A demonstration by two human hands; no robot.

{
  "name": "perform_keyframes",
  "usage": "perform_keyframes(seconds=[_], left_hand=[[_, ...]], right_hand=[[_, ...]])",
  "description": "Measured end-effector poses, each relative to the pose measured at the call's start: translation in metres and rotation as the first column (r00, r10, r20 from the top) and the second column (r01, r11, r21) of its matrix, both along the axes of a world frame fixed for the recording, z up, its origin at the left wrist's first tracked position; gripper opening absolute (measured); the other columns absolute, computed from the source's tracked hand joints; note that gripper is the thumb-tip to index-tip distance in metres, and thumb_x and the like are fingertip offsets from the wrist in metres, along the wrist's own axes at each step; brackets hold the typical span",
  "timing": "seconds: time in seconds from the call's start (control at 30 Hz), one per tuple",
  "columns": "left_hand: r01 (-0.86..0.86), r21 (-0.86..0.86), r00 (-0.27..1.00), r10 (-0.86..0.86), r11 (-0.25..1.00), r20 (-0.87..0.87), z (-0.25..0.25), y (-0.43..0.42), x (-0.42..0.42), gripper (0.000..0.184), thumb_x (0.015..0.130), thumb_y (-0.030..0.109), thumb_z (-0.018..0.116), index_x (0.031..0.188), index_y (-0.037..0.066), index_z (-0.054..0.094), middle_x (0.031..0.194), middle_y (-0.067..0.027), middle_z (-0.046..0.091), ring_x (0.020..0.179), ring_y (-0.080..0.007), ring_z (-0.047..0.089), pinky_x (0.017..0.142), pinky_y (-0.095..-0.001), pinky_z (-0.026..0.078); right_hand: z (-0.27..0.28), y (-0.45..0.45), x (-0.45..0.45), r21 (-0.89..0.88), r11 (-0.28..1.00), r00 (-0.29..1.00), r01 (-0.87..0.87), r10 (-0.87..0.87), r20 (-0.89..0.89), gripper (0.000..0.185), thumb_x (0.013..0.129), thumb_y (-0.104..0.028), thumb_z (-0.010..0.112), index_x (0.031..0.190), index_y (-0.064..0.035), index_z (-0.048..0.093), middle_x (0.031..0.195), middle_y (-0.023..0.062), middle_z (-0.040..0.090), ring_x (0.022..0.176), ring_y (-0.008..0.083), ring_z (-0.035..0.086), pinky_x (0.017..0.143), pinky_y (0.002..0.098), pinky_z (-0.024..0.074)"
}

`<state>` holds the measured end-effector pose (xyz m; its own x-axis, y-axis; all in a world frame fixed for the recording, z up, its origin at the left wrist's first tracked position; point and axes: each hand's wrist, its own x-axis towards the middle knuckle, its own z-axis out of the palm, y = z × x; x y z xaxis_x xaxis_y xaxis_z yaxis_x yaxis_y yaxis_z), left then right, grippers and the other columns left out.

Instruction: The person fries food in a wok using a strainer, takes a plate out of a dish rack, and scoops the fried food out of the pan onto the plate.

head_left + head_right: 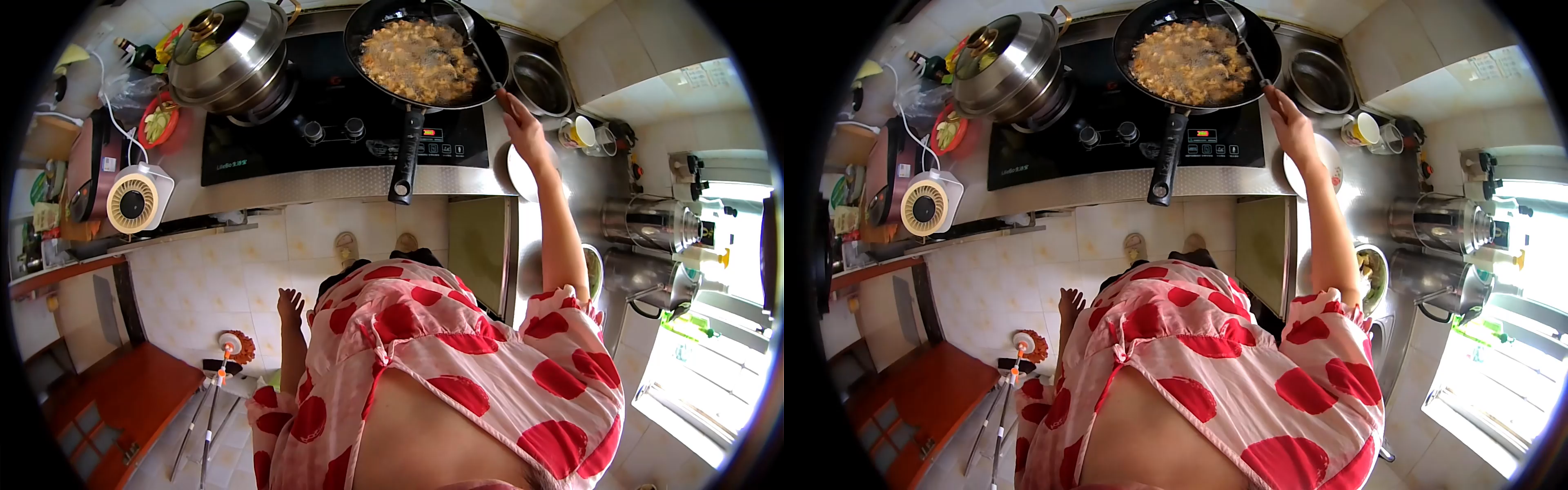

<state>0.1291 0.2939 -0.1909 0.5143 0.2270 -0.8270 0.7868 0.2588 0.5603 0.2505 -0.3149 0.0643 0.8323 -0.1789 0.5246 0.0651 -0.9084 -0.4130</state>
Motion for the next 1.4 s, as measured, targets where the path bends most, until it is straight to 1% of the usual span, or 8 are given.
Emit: perform_keyframes(seconds=[0.03, 0.07, 0.17, 0.23, 0.5, 0.7, 0.9, 1.4], left_hand=[[-0.001, 0.000, 1.000, 0.001, 1.000, -0.005, 0.000, 0.000, -0.002, 0.064, 0.088, 0.050, 0.038, 0.129, 0.000, 0.032, 0.128, -0.0137, 0.042, 0.112, -0.0258, 0.047, 0.087, -0.0389, 0.043], [0.001, 0.005, 1.000, -0.001, 1.000, -0.014, 0.001, 0.001, -0.003, 0.065, 0.088, 0.050, 0.037, 0.130, 0.000, 0.031, 0.128, -0.0136, 0.042, 0.112, -0.0257, 0.047, 0.087, -0.0390, 0.042], [0.002, -0.007, 1.000, -0.002, 1.000, -0.007, -0.004, 0.006, -0.007, 0.065, 0.088, 0.050, 0.037, 0.130, 0.000, 0.031, 0.128, -0.0137, 0.042, 0.112, -0.0257, 0.047, 0.087, -0.0390, 0.042], [-0.009, -0.001, 1.000, 0.009, 1.000, -0.006, -0.002, 0.005, -0.005, 0.065, 0.088, 0.050, 0.038, 0.130, 0.000, 0.031, 0.128, -0.0138, 0.042, 0.112, -0.0257, 0.047, 0.087, -0.0391, 0.042], [0.001, -0.005, 1.000, -0.001, 1.000, -0.004, -0.003, 0.006, -0.001, 0.065, 0.088, 0.049, 0.040, 0.130, 0.000, 0.031, 0.128, -0.0140, 0.042, 0.111, -0.0262, 0.048, 0.087, -0.0390, 0.042], [0.034, -0.016, 0.999, -0.034, 0.999, 0.012, -0.007, 0.002, 0.010, 0.065, 0.087, 0.049, 0.040, 0.128, 0.000, 0.033, 0.127, -0.0140, 0.042, 0.111, -0.0264, 0.048, 0.087, -0.0393, 0.043], [0.041, -0.016, 0.999, -0.041, 0.999, 0.019, -0.004, -0.003, 0.021, 0.064, 0.087, 0.049, 0.040, 0.127, 0.000, 0.034, 0.126, -0.0138, 0.044, 0.111, -0.0261, 0.048, 0.087, -0.0395, 0.043], [0.004, 0.004, 1.000, -0.004, 1.000, -0.007, -0.001, 0.004, 0.005, 0.065, 0.088, 0.050, 0.039, 0.129, 0.000, 0.031, 0.129, -0.0139, 0.041, 0.112, -0.0259, 0.047, 0.088, -0.0395, 0.042]], right_hand=[[0.000, 0.001, 0.003, 0.495, 0.869, 0.978, 0.023, 0.084, -0.192, 0.042, 0.085, -0.014, 0.052, 0.125, -0.0104, 0.044, 0.080, 0.0091, 0.060, 0.059, 0.0225, 0.054, 0.049, 0.0293, 0.0421], [0.000, 0.003, 0.004, 0.701, 0.711, 0.949, 0.056, 0.180, -0.258, 0.042, 0.085, -0.015, 0.052, 0.126, -0.0106, 0.043, 0.074, 0.0064, 0.058, 0.052, 0.0170, 0.051, 0.043, 0.0257, 0.0386], [0.012, 0.016, 0.004, 0.985, 0.066, 0.892, 0.158, 0.419, -0.171, 0.043, 0.087, -0.017, 0.052, 0.129, -0.0111, 0.040, 0.064, -0.0051, 0.039, 0.045, -0.0013, 0.025, 0.036, 0.0128, 0.0160], [0.025, 0.027, -0.006, 0.986, 0.054, 0.885, 0.160, 0.434, -0.167, 0.044, 0.088, -0.015, 0.050, 0.130, -0.0110, 0.039, 0.064, -0.0041, 0.041, 0.043, -0.0007, 0.027, 0.035, 0.0128, 0.0169], [0.067, 0.052, -0.063, 0.817, 0.556, 0.880, 0.152, 0.300, -0.368, 0.041, 0.086, -0.008, 0.050, 0.126, -0.0039, 0.042, 0.063, -0.0054, 0.044, 0.048, 0.0014, 0.032, 0.041, 0.0168, 0.0238], [0.085, 0.056, -0.096, 0.573, 0.798, 0.861, 0.186, 0.149, -0.486, 0.039, 0.083, -0.005, 0.052, 0.122, -0.0009, 0.046, 0.090, -0.0006, 0.060, 0.064, 0.0038, 0.043, 0.060, 0.0196, 0.0394], [0.089, 0.064, -0.095, 0.522, 0.833, 0.925, 0.181, 0.035, -0.378, 0.039, 0.082, -0.004, 0.051, 0.121, -0.0001, 0.046, 0.093, -0.0007, 0.061, 0.064, 0.0043, 0.043, 0.062, 0.0202, 0.0400], [0.075, 0.076, -0.069, 0.745, 0.622, 0.860, 0.239, 0.221, -0.460, 0.042, 0.084, -0.012, 0.054, 0.125, -0.0060, 0.045, 0.060, -0.0041, 0.045, 0.051, 0.0030, 0.039, 0.045, 0.0185, 0.0306]])
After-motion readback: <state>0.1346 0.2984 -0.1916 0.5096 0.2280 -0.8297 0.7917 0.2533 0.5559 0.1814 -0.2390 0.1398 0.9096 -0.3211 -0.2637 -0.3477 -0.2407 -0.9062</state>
